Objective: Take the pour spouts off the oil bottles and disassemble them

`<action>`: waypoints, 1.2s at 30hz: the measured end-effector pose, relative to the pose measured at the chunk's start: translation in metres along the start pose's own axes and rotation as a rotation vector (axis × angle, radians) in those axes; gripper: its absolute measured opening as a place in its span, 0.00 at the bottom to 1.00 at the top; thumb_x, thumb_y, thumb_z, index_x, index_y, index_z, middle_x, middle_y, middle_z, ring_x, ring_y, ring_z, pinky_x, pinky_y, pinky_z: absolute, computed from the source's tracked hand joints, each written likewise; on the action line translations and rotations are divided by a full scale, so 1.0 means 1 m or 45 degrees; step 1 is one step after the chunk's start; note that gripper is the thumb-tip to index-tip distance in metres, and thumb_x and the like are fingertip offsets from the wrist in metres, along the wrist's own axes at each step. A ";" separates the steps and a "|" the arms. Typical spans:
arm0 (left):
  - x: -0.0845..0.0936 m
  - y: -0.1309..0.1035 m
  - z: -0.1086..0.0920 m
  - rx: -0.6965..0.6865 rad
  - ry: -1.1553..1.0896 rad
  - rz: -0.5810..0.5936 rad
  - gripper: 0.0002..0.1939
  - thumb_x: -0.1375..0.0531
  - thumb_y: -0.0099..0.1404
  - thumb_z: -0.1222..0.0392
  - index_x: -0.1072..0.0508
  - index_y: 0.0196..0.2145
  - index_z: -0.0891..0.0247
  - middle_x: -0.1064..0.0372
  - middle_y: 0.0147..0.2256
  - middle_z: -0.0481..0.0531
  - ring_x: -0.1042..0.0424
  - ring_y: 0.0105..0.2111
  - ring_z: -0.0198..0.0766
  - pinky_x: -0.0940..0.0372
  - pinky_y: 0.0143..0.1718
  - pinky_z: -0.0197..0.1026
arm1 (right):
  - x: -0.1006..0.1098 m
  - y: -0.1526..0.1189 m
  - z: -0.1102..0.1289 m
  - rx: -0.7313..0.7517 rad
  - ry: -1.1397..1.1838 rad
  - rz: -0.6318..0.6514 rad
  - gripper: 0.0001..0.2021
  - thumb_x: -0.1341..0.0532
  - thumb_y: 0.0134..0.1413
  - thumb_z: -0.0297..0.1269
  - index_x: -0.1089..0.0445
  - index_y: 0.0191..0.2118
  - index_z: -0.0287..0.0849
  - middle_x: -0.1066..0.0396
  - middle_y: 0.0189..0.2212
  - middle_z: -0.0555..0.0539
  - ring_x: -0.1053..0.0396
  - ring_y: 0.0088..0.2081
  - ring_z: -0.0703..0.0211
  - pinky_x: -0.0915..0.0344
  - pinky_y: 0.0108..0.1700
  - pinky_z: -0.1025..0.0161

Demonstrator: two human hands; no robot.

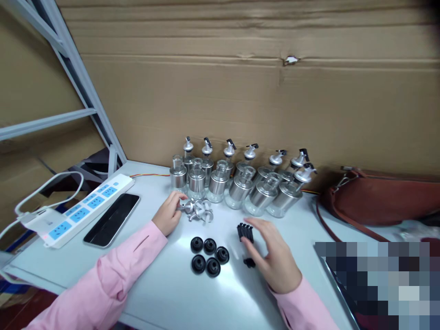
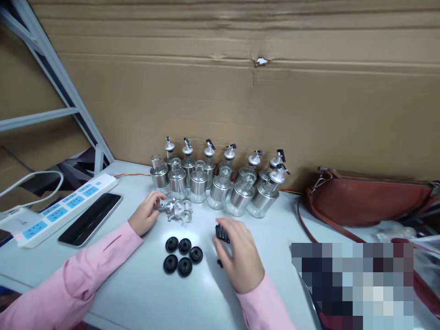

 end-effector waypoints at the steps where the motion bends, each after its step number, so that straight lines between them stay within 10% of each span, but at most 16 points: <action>1: 0.001 0.000 -0.001 -0.014 -0.005 -0.015 0.22 0.54 0.47 0.75 0.40 0.41 0.63 0.43 0.38 0.52 0.40 0.34 0.37 0.40 0.40 0.40 | 0.013 0.001 -0.012 -0.089 -0.019 -0.133 0.17 0.43 0.52 0.35 0.40 0.49 0.42 0.33 0.43 0.40 0.35 0.46 0.50 0.35 0.44 0.51; 4: 0.004 0.000 -0.004 -0.036 -0.006 -0.052 0.21 0.54 0.48 0.74 0.39 0.40 0.63 0.42 0.39 0.53 0.39 0.35 0.39 0.40 0.41 0.42 | 0.044 -0.005 -0.056 -0.405 -0.022 -0.433 0.21 0.43 0.51 0.41 0.41 0.51 0.43 0.39 0.49 0.39 0.41 0.51 0.46 0.38 0.46 0.47; 12: -0.005 -0.003 -0.009 -0.071 0.025 0.011 0.14 0.53 0.55 0.70 0.37 0.38 0.63 0.42 0.40 0.54 0.40 0.45 0.44 0.44 0.49 0.48 | 0.050 -0.005 -0.126 -0.630 -0.190 -0.491 0.48 0.37 0.38 0.53 0.57 0.60 0.34 0.55 0.58 0.31 0.57 0.60 0.38 0.57 0.58 0.44; 24: -0.004 -0.003 -0.013 -0.101 0.011 0.003 0.11 0.52 0.57 0.68 0.36 0.38 0.63 0.42 0.41 0.55 0.40 0.46 0.44 0.43 0.49 0.48 | 0.024 0.014 -0.145 -0.656 0.008 -0.499 0.61 0.32 0.31 0.52 0.74 0.62 0.30 0.70 0.61 0.28 0.65 0.62 0.40 0.61 0.60 0.46; 31: 0.003 -0.003 -0.018 -0.129 0.014 -0.076 0.11 0.52 0.58 0.68 0.36 0.39 0.64 0.42 0.42 0.56 0.40 0.45 0.44 0.44 0.50 0.49 | 0.031 0.004 -0.152 -0.698 -0.048 -0.540 0.57 0.32 0.32 0.49 0.68 0.61 0.28 0.62 0.59 0.28 0.57 0.59 0.39 0.55 0.58 0.48; 36: 0.026 -0.013 -0.041 -0.288 -0.095 -0.275 0.10 0.52 0.61 0.67 0.37 0.40 0.63 0.41 0.40 0.55 0.39 0.43 0.42 0.42 0.47 0.46 | 0.030 -0.006 -0.166 -0.768 0.030 -0.516 0.35 0.32 0.27 0.47 0.38 0.45 0.34 0.35 0.39 0.38 0.39 0.44 0.42 0.42 0.45 0.47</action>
Point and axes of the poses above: each hand's wrist, its own y-axis towards the middle knuckle, its own x-axis out of the back of the hand, z = x × y, the point moved 10 cm from there along y, towards the middle knuckle
